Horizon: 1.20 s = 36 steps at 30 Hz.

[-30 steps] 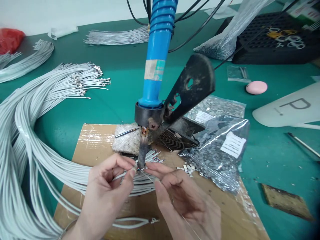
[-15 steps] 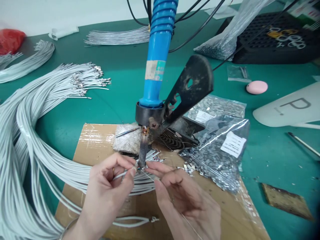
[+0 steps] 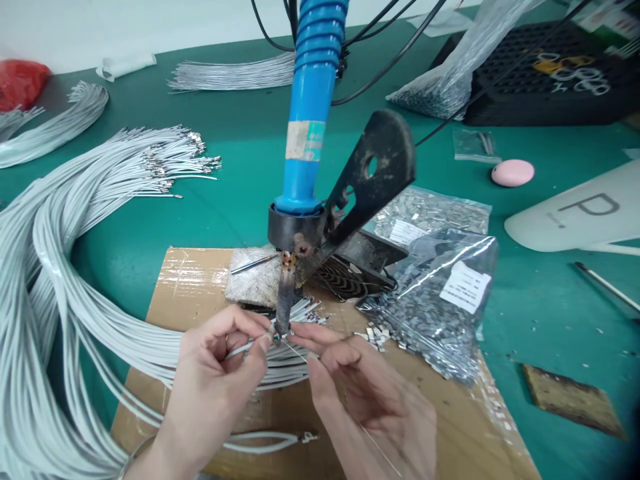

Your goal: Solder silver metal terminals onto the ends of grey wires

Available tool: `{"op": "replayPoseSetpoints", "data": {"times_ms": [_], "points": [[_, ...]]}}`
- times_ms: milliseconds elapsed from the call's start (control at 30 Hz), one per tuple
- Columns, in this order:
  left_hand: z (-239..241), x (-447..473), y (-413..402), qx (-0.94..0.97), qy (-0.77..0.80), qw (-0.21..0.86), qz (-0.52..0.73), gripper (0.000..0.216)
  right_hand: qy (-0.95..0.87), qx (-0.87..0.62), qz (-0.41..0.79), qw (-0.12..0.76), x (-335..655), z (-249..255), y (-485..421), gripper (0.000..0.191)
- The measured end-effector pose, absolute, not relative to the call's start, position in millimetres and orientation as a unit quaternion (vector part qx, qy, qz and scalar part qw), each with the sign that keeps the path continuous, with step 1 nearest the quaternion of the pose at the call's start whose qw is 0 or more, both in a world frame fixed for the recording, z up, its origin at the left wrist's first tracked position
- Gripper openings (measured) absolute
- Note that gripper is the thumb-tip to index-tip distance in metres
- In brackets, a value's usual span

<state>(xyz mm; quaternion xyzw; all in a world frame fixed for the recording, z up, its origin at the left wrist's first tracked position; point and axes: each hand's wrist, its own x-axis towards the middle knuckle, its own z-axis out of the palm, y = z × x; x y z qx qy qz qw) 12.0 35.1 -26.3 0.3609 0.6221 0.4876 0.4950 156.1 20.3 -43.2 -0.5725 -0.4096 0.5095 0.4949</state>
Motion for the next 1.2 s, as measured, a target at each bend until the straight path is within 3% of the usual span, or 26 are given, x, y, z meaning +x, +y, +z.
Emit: {"op": "replayPoseSetpoints", "data": {"times_ms": [1200], "points": [[-23.8,11.8,32.3,0.378,0.637,0.479,0.471,0.017,-0.495,-0.540,0.477,0.486,166.9,-46.5,26.8,0.020]]}}
